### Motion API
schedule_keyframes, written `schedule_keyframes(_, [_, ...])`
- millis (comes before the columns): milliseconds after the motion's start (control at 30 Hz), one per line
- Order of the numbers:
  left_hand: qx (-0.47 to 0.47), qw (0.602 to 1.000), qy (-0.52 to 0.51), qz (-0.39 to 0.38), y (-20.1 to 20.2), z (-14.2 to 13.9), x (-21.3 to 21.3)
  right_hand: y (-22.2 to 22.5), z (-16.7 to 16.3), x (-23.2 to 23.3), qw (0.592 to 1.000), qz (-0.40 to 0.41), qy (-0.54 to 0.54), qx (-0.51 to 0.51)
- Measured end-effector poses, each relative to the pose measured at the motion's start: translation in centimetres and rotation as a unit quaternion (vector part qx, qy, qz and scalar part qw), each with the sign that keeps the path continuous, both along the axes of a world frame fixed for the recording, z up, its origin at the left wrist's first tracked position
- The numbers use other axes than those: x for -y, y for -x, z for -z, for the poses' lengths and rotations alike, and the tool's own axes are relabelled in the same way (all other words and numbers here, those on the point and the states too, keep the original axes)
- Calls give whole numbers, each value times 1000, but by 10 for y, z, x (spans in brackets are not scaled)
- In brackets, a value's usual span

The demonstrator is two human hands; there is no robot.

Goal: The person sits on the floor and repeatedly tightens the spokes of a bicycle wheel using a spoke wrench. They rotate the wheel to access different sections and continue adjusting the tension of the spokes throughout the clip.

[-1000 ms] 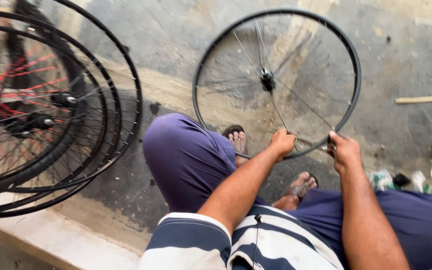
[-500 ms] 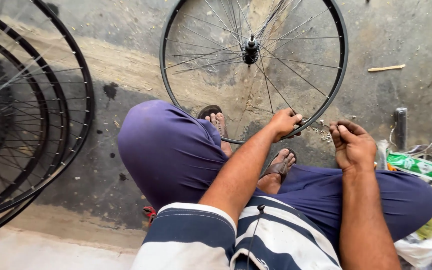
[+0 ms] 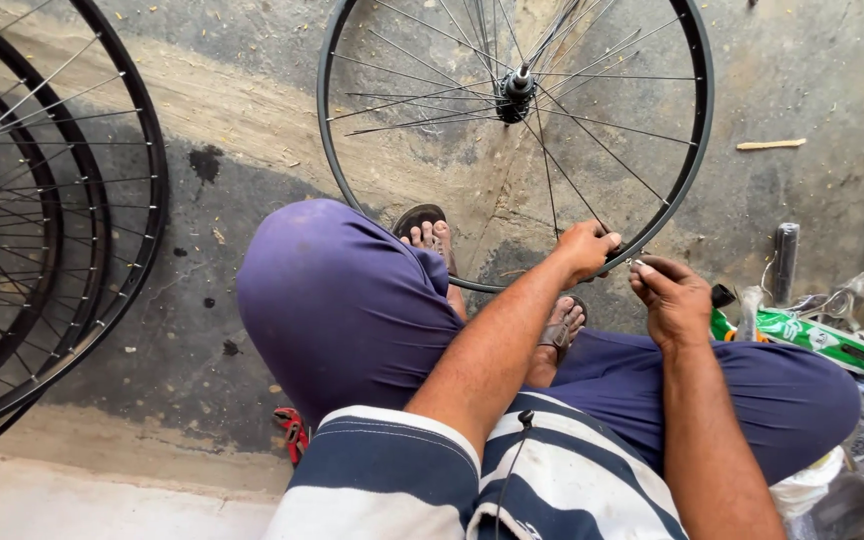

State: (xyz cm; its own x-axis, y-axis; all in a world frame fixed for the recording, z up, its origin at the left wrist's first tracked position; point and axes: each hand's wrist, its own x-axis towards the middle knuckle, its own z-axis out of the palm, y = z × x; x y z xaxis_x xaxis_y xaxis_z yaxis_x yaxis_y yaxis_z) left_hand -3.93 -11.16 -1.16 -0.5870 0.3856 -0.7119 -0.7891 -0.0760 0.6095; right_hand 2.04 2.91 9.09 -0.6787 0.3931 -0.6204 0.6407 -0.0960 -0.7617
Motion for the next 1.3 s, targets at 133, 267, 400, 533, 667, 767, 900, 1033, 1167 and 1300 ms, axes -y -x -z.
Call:
schedule_keyframes(133, [0, 1000, 3, 10, 3, -14, 8, 2, 22, 1, 998, -58, -18, -35])
schedule_keyframes(267, [16, 999, 17, 26, 6, -26, 17, 3, 37, -3, 998, -53, -3, -40])
schedule_keyframes(400, [2, 999, 32, 32, 8, -32, 22, 1, 35, -1, 997, -65, 23, -26])
schedule_keyframes(533, [9, 999, 32, 35, 8, -34, 21, 1, 30, 3, 998, -48, -15, -31])
schedule_keyframes(667, [13, 999, 12, 29, 7, -31, 19, 2, 29, 4, 998, -47, 15, -30])
schedule_keyframes(767, [28, 999, -16, 6, 7, -29, 18, 2, 29, 5, 997, -58, 7, -42])
schedule_keyframes(900, [31, 999, -34, 12, 8, -30, 18, 5, 27, 8, 997, -57, -20, -41])
schedule_keyframes(1033, [42, 998, -35, 10, 9, -34, 21, 7, 24, 11, 996, -66, -45, -35])
schedule_keyframes(1167, [47, 998, -40, 21, 10, -36, 23, 7, 24, 11, 996, -64, -44, -32])
schedule_keyframes(1300, [54, 997, -41, 22, 9, -34, 22, 7, 28, 7, 998, -55, -21, -36])
